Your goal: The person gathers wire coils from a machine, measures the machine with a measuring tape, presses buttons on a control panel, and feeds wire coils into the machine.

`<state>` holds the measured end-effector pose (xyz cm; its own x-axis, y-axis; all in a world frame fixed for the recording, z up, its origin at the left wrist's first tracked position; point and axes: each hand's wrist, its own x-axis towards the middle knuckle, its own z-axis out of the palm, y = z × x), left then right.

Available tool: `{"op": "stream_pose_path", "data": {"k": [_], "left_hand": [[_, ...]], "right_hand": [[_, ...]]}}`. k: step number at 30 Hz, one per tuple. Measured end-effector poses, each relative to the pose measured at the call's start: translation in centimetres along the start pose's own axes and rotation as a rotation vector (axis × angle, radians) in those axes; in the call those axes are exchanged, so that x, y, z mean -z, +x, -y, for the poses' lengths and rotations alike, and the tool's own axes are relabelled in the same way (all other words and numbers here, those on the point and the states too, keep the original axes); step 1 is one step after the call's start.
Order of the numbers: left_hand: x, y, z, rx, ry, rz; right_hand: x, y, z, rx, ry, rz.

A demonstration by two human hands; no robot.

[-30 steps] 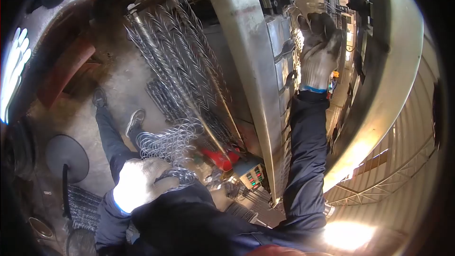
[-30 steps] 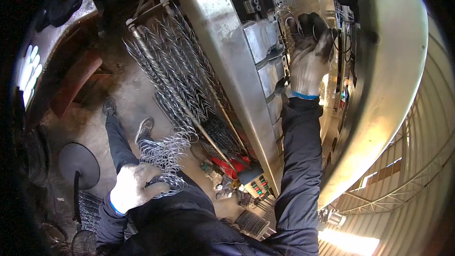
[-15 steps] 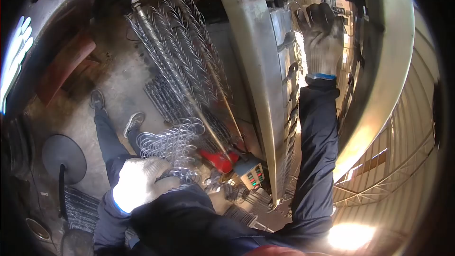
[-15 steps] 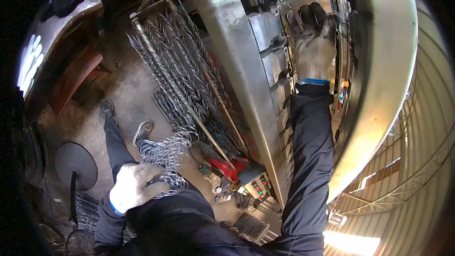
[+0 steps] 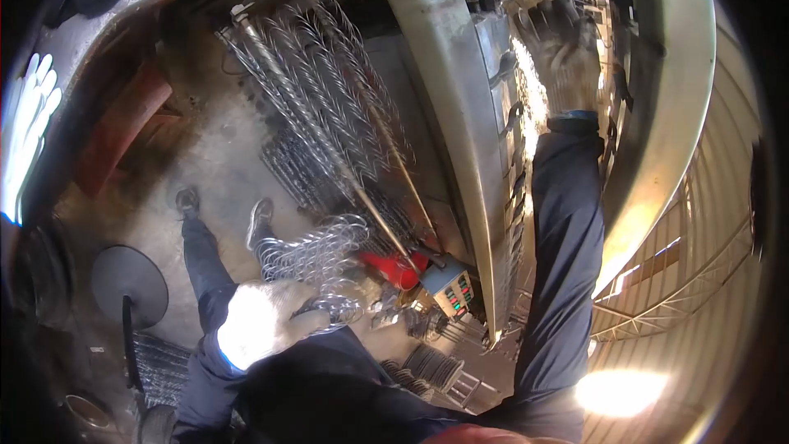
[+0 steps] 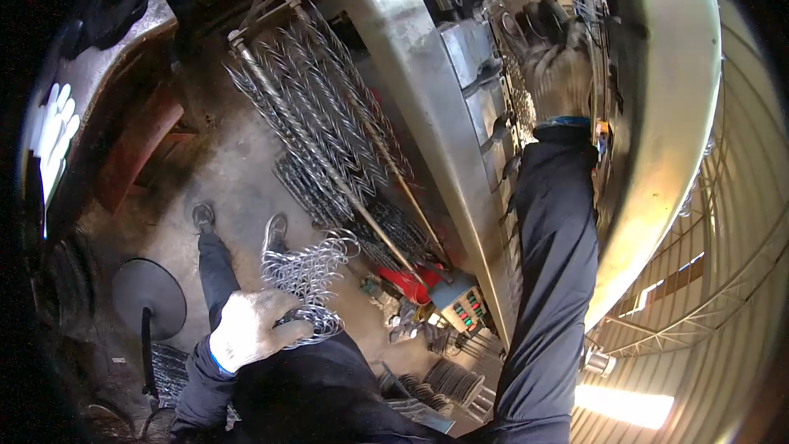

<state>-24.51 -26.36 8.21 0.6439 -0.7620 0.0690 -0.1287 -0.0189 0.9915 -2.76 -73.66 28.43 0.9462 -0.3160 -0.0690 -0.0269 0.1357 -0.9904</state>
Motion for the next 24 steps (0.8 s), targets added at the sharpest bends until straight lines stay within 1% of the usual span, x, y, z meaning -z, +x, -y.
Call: {"op": "stream_pose_path", "data": {"k": [1, 2, 4, 6, 8, 9, 10, 12, 13, 14, 16, 18, 19, 21, 22, 24], "left_hand": [[-0.2, -0.3, 0.3, 0.024, 0.016, 0.019], [-0.6, -0.5, 0.5, 0.023, 0.015, 0.011], [-1.7, -0.8, 0.9, 0.025, 0.022, -0.082], [-2.7, -0.9, 1.0, 0.049, 0.022, -0.112], [-3.4, -0.9, 1.0, 0.071, 0.025, -0.131], [-3.9, -0.9, 1.0, 0.093, 0.017, -0.128], [-4.3, -0.8, 1.0, 0.112, 0.01, -0.126], [-5.4, -1.0, 1.2, 0.131, 0.019, -0.112], [-5.9, -1.1, 1.5, 0.157, 0.027, -0.097], [-6.4, -1.0, 1.8, 0.154, 0.03, -0.102], [-7.3, -1.2, 2.3, 0.07, 0.047, -0.098], [-7.6, -0.9, 2.0, 0.072, 0.045, -0.139], [-7.5, -0.8, 1.8, 0.094, 0.041, -0.121], [-7.2, -0.4, 1.0, 0.145, 0.048, -0.103], [-7.1, -0.2, 0.7, 0.14, 0.064, -0.098], [-6.9, 0.3, 0.5, 0.048, 0.121, -0.103]], "right_hand": [[0.6, 0.8, 0.5, -0.052, 0.109, 0.139], [1.7, 1.6, 0.9, -0.053, 0.105, 0.146], [2.9, 2.5, 1.5, -0.17, 0.172, 0.578], [3.3, 2.4, 1.5, -0.342, 0.416, 0.456], [-0.9, -0.4, -0.2, 0.155, -0.15, -0.121], [-1.0, -0.1, -0.5, 0.167, -0.08, -0.106], [0.3, 1.0, -0.2, 0.17, -0.079, -0.101], [3.8, 3.5, 0.6, 0.218, -0.493, 0.108], [4.0, 3.7, 0.4, 0.275, -0.499, 0.113], [2.8, 3.1, 0.3, 0.281, -0.498, 0.117], [1.3, 1.0, 0.1, 0.11, -0.013, 0.025], [1.5, 1.4, -0.4, 0.112, 0.03, 0.052], [1.6, 1.8, -0.6, 0.066, 0.158, 0.199], [-3.5, 0.5, -1.2, 0.159, 0.03, -0.243], [-2.6, 1.0, -0.8, 0.169, 0.043, -0.247], [-0.1, 2.3, -0.3, 0.117, -0.152, -0.211]]}}
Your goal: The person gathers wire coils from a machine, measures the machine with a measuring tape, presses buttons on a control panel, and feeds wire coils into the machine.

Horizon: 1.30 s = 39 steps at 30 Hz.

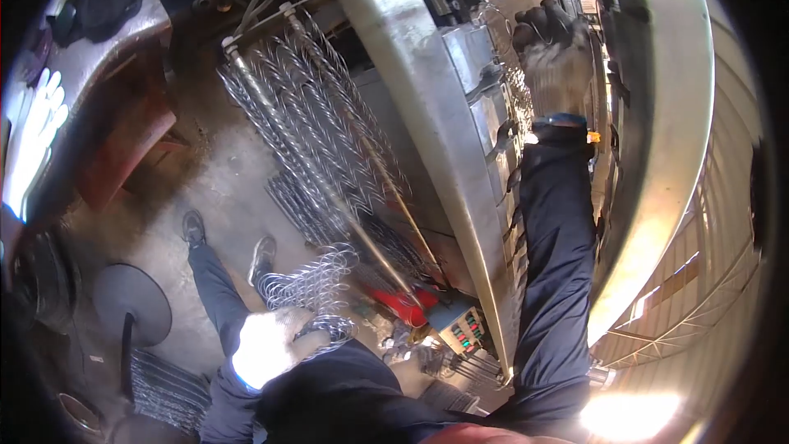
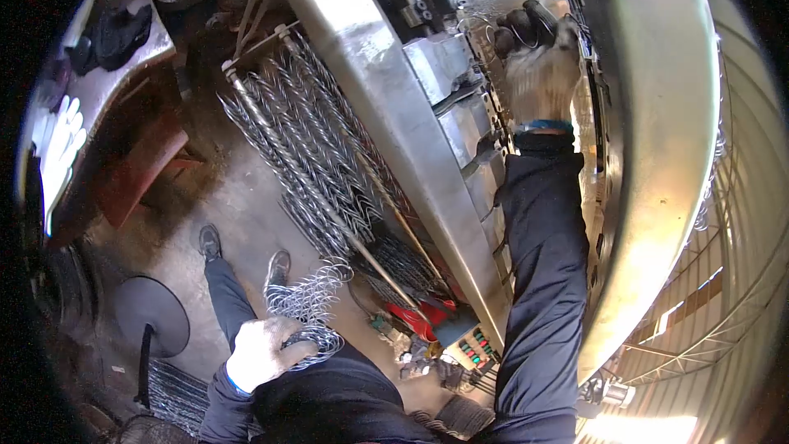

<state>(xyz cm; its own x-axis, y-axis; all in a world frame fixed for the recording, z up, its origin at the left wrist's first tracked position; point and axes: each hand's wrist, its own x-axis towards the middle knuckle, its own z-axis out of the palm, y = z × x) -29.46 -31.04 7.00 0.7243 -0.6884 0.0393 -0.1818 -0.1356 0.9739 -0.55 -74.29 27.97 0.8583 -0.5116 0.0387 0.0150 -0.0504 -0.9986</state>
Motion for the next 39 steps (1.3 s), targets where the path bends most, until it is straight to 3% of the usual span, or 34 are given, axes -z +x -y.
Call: {"op": "stream_pose_path", "data": {"k": [2, 4, 6, 7, 8, 9, 12, 16, 19, 21, 25, 28, 30, 33, 35, 37, 38, 39], "left_hand": [[0.5, 0.5, -0.5, -0.066, 0.031, 0.0], [0.6, 0.5, -0.5, -0.108, 0.05, -0.007], [1.0, 0.7, -0.2, -0.145, 0.05, -0.018], [1.3, 1.0, -0.5, -0.055, 0.025, 0.002], [1.4, 1.2, -0.8, 0.041, -0.008, 0.024], [2.0, 1.5, -0.6, -0.078, 0.055, 0.086], [1.5, 2.2, -0.4, 0.052, -0.005, 0.069], [1.7, 3.2, -0.7, 0.081, -0.027, 0.081], [1.9, 3.6, -0.4, 0.066, -0.021, 0.083], [1.7, 3.3, 0.3, 0.212, -0.062, 0.105], [2.2, 3.0, 0.9, 0.119, -0.014, 0.124], [2.1, 3.1, 0.8, 0.239, -0.062, 0.112], [2.5, 3.4, 0.6, 0.053, -0.002, 0.064], [1.5, 2.2, 1.7, 0.084, -0.029, 0.034], [0.5, 1.7, 2.4, 0.048, 0.003, -0.027], [0.5, 2.0, 2.6, 0.056, -0.018, -0.006], [0.3, 2.0, 2.9, 0.055, -0.025, 0.034], [-0.9, 1.4, 3.5, 0.097, -0.054, -0.042]], "right_hand": [[-0.5, 0.1, -0.1, 0.004, 0.141, 0.028], [0.0, 1.1, -1.3, 0.261, -0.365, -0.138], [1.4, 1.5, -1.9, 0.347, -0.23, -0.051], [3.3, 2.2, -2.4, 0.224, -0.055, -0.077], [2.9, 1.0, -1.9, 0.172, 0.062, 0.049], [2.5, -0.1, -1.3, 0.104, 0.173, 0.167], [1.2, 0.0, -0.8, 0.169, 0.055, 0.117], [0.2, 0.2, -0.6, 0.201, 0.075, 0.108], [-1.8, -1.0, 0.2, 0.208, -0.027, -0.03], [-2.9, -1.6, 0.8, 0.191, -0.122, -0.071], [-1.1, -0.3, -1.0, 0.26, -0.083, 0.023], [-0.1, -1.1, -2.1, 0.203, -0.103, 0.056], [1.0, -0.8, -2.0, 0.173, -0.045, -0.029], [2.9, 0.6, -0.6, -0.077, 0.359, 0.425], [2.0, 0.2, -0.7, -0.04, 0.318, 0.36], [-0.5, -1.8, -1.3, 0.118, 0.067, 0.088], [0.5, -1.3, -1.2, 0.114, 0.052, 0.09], [2.4, 0.4, -0.5, -0.071, 0.226, 0.301]]}}
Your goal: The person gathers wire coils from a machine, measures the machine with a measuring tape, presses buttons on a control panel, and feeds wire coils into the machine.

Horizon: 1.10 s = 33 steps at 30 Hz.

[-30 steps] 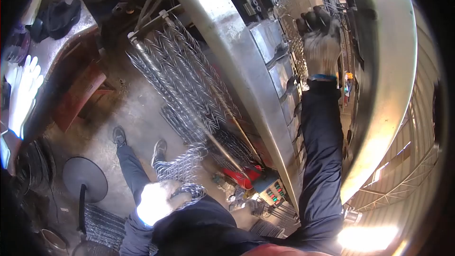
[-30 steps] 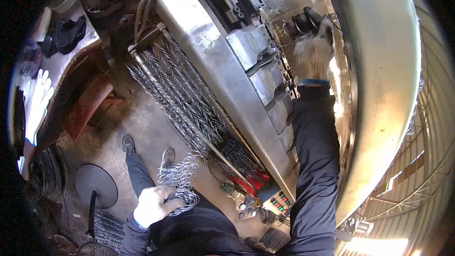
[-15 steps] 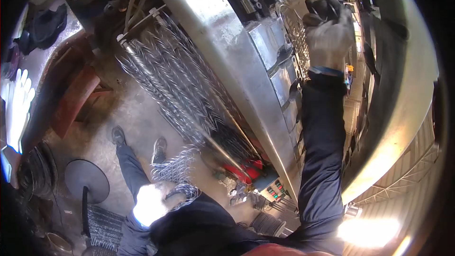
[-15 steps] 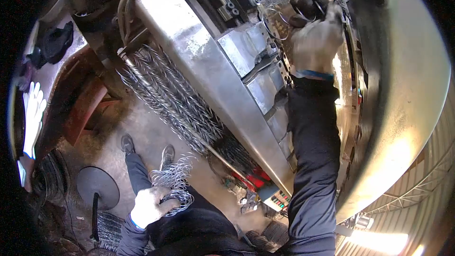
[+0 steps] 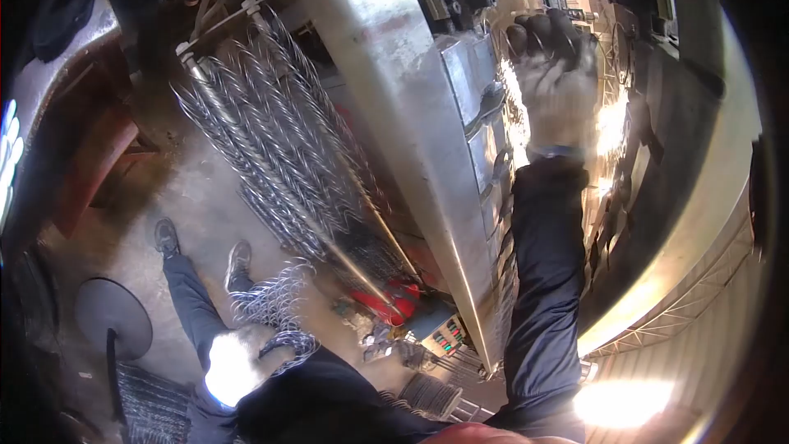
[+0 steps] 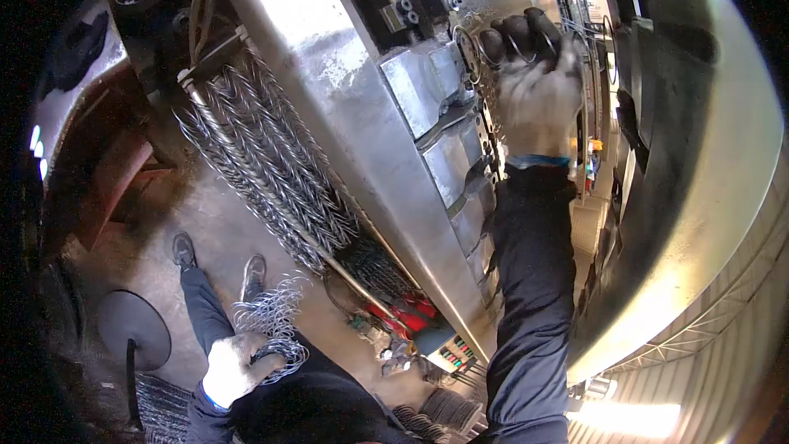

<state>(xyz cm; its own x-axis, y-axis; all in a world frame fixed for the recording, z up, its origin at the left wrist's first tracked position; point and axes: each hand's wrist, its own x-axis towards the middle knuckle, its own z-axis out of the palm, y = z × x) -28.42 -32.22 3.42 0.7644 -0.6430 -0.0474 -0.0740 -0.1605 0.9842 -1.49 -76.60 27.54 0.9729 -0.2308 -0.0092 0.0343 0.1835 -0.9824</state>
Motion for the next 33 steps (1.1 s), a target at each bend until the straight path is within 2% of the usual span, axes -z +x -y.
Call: {"op": "stream_pose_path", "data": {"k": [3, 5, 7, 8, 9, 10, 11, 12, 13, 15, 22, 23, 25, 27, 31, 32, 33], "left_hand": [[-0.1, 0.2, -0.2, 0.101, -0.025, 0.08], [-0.1, 0.1, -0.1, 0.106, -0.03, 0.102], [0.0, -0.3, -0.3, 0.106, -0.027, 0.132], [-0.3, -0.4, -0.4, 0.074, -0.041, 0.075], [-0.4, -0.5, -0.7, 0.041, -0.056, 0.017], [-0.1, -0.3, -1.0, 0.041, -0.051, 0.015], [0.4, 0.0, -1.3, -0.013, -0.008, 0.049], [0.7, 0.2, -1.5, -0.067, 0.034, 0.082], [0.4, 0.1, -1.5, -0.068, 0.034, 0.081], [-0.5, 0.0, -1.0, -0.056, -0.012, -0.014], [-1.4, -0.1, 0.0, -0.116, 0.02, 0.009], [-1.4, 0.0, 0.0, -0.155, 0.035, 0.0], [-1.3, 0.1, -0.3, -0.195, 0.053, -0.008], [-1.4, 0.1, -0.7, -0.084, 0.008, -0.025], [-1.1, 0.5, -1.1, -0.152, 0.052, -0.042], [-1.1, 0.6, -1.3, -0.098, 0.024, -0.039], [-1.1, 0.7, -1.5, -0.043, -0.002, -0.039]], "right_hand": [[5.5, 1.1, 1.3, -0.197, 0.333, -0.016], [2.7, -2.5, -0.3, 0.165, -0.681, -0.022], [-0.6, -4.8, -1.5, 0.352, -1.177, -0.03], [-2.5, -5.3, -1.7, 0.286, -0.71, -0.2], [1.2, -4.2, -0.8, 0.197, -0.304, 0.057], [4.7, -3.2, 0.0, -0.004, 0.234, 0.263], [4.4, -2.6, 0.4, -0.251, 0.585, 0.372], [4.1, -2.3, 0.3, -0.098, 0.254, 0.171], [-0.3, -2.4, -0.4, 0.054, -0.078, -0.031], [-2.3, -2.7, -0.8, 0.206, -0.417, -0.231], [-1.5, -2.9, -1.7, 0.186, -0.233, -0.128], [-0.5, -2.7, -1.8, 0.296, -0.57, -0.116], [0.6, -2.6, -1.9, 0.405, -0.905, -0.104], [0.9, -2.6, -2.1, 0.494, -1.118, -0.099], [0.2, -2.8, -1.5, 0.626, -1.446, -0.095], [-1.1, -2.7, -0.8, 0.368, -0.86, -0.076], [-0.4, -2.2, -0.5, 0.236, -0.568, -0.042]]}}
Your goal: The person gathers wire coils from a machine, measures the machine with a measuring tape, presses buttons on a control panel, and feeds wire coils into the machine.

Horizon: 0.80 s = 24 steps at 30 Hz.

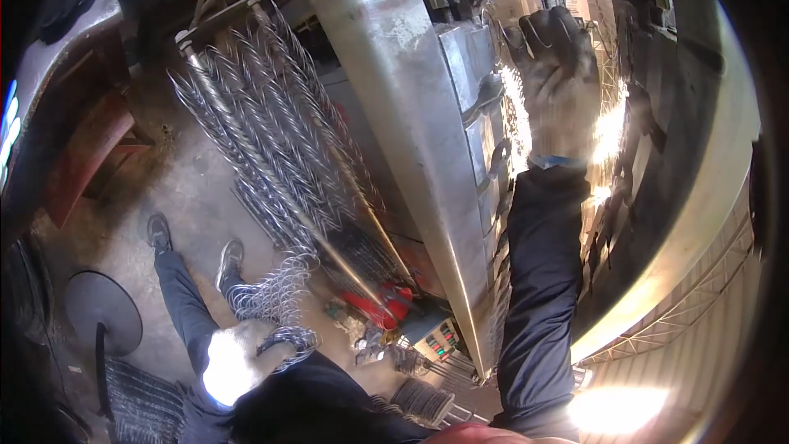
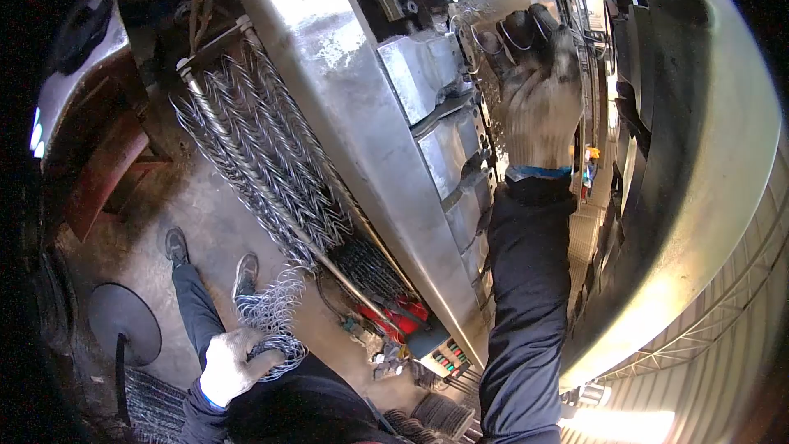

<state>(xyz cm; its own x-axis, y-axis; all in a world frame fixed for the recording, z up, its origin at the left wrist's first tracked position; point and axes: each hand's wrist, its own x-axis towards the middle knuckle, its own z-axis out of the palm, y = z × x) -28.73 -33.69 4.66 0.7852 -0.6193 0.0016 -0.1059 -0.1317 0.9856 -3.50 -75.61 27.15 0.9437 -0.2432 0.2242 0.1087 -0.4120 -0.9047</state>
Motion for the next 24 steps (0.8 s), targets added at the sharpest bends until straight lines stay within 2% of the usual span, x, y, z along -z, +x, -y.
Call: {"op": "stream_pose_path", "data": {"k": [1, 2, 4, 7, 9, 10, 11, 13, 14, 15, 17, 18, 19, 22, 23, 24], "left_hand": [[-0.2, -0.1, 0.1, 0.002, 0.0, -0.001], [-0.4, -0.2, 0.2, 0.006, -0.005, -0.003], [-0.4, -0.5, 0.5, 0.011, -0.006, -0.009], [-0.3, -1.1, 0.8, 0.127, -0.054, -0.028], [-0.1, -1.6, 1.6, -0.01, 0.013, 0.004], [0.3, -1.4, 1.3, -0.009, 0.017, 0.01], [0.8, -0.9, 0.7, -0.054, 0.044, 0.016], [1.4, -0.6, -0.4, -0.1, 0.084, 0.027], [1.4, -0.7, -0.9, -0.014, 0.047, 0.019], [1.6, -0.7, -1.5, 0.07, 0.01, 0.007], [2.4, 0.1, -3.2, 0.028, -0.003, 0.008], [3.1, 0.7, -4.4, -0.009, -0.03, 0.007], [4.1, 1.3, -5.9, 0.088, -0.118, 0.065], [5.6, 2.2, -8.7, 0.038, -0.148, 0.116], [6.2, 2.4, -9.4, -0.123, -0.108, 0.099], [6.4, 2.6, -9.9, -0.123, -0.099, 0.104]], "right_hand": [[0.7, 0.5, -0.3, -0.134, 0.292, -0.003], [4.3, 2.1, -2.2, -0.121, 0.285, -0.052], [5.4, 2.7, -3.3, -0.109, 0.283, -0.098], [0.0, 0.7, -1.3, -0.13, 0.257, -0.173], [-2.7, -1.8, 0.9, -0.144, 0.234, -0.238], [-3.0, -3.2, 1.6, -0.149, 0.223, -0.273], [-1.2, -5.1, 1.0, -0.026, -0.465, -0.263], [-1.1, -9.9, 1.5, 0.21, -1.128, -0.216], [-2.2, -12.5, 2.9, 0.334, -1.183, -0.097], [-3.9, -14.4, 5.0, 0.377, -0.997, 0.145], [-7.3, -16.8, 7.9, 0.324, -0.557, 0.606], [-8.8, -18.4, 8.3, 0.279, -0.465, 0.729], [-9.8, -20.2, 8.2, 0.194, -0.549, 0.835], [-12.1, -22.5, 6.7, 0.169, -0.558, 0.977], [-12.0, -23.0, 6.7, 0.179, -0.525, 0.952], [-12.0, -23.4, 6.8, 0.188, -0.489, 0.933]]}}
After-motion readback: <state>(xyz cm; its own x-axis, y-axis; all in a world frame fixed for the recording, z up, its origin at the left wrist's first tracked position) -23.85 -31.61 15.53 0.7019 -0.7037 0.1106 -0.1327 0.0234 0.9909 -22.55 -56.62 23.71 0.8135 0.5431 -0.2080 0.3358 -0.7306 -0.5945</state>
